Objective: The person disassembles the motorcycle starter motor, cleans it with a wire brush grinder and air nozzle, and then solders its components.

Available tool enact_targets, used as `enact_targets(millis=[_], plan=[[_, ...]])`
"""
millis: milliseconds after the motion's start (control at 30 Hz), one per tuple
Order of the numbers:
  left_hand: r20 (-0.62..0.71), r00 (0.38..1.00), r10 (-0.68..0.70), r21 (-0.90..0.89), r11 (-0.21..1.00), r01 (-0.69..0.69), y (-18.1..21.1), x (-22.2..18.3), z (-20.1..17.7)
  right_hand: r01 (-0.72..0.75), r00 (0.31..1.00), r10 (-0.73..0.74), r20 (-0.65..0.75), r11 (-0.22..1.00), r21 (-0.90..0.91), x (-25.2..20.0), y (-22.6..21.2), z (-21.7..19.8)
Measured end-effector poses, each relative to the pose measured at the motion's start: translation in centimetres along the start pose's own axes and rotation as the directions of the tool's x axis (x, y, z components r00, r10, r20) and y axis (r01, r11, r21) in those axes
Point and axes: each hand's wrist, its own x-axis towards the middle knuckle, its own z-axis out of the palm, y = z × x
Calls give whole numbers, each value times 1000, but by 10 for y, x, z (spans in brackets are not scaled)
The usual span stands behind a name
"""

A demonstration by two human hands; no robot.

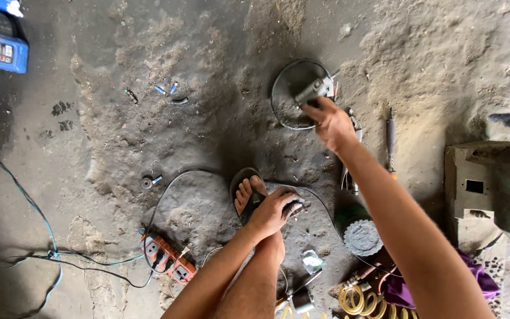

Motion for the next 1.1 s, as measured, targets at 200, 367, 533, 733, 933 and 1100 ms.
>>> enact_targets(millis=[200, 367, 533, 733, 933, 1100], plan=[[2, 1000, -13, 16, 1000, 13, 10, 1, -6, -228, 969, 234, -75, 971, 77, -27, 37, 29], [10, 1000, -27, -3, 1000, 27, 5, 0, -4, -253, 965, 255, -53, 966, 48, -41, 46, 40], [6, 999, -32, 6, 999, 32, 6, 1, -3, -179, 981, 181, -71, 983, 33, -42, 36, 41], [-1, 1000, -20, 8, 1000, 20, 7, 2, -4, -108, 993, 111, 50, 993, -48, -41, 41, 38], [16, 1000, 0, -20, 1000, 1, 3, 1, -3, 82, 991, -59, 120, 979, -189, -34, 73, 56], [24, 1000, -20, -18, 1000, 21, 4, 1, -4, 172, 962, -136, 235, 975, -142, -30, 81, 51]])
